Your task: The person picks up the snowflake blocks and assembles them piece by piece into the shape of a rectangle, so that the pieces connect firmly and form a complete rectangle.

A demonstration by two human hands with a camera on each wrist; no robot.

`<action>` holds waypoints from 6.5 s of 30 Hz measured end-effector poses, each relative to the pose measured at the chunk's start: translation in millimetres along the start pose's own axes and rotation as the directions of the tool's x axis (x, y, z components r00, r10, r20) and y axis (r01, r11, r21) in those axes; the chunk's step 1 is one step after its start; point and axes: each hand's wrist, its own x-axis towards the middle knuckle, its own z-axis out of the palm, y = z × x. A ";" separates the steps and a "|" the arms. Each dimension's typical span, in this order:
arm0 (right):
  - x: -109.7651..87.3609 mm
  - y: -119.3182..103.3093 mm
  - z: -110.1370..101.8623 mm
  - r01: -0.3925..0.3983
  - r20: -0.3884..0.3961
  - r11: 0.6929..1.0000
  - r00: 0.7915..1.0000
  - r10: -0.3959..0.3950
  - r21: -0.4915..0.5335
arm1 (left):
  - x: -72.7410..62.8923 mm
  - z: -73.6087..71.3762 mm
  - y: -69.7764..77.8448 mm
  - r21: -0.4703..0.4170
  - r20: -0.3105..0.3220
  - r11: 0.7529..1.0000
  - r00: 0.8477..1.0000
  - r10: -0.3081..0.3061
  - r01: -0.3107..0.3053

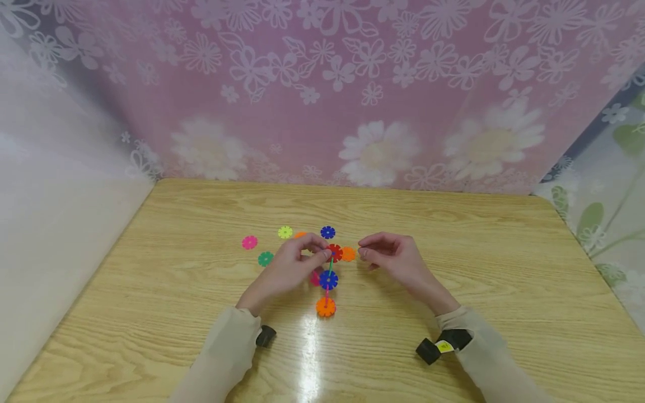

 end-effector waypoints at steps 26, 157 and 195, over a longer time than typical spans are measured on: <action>-5.4 22.6 -81.3 0.065 0.016 0.701 0.997 -0.077 -0.710 | -8.1 -7.6 0.0 0.003 -0.008 1.000 1.000 -0.009 0.009; -8.4 8.7 23.2 0.656 0.105 0.680 0.741 -0.664 -0.328 | -7.4 -8.3 -1.3 0.051 0.119 0.999 0.993 0.010 -0.016; -7.2 7.4 34.4 0.628 0.107 0.696 0.764 -0.636 -0.348 | -7.3 -6.6 -2.0 0.245 0.176 0.968 0.984 0.002 -0.046</action>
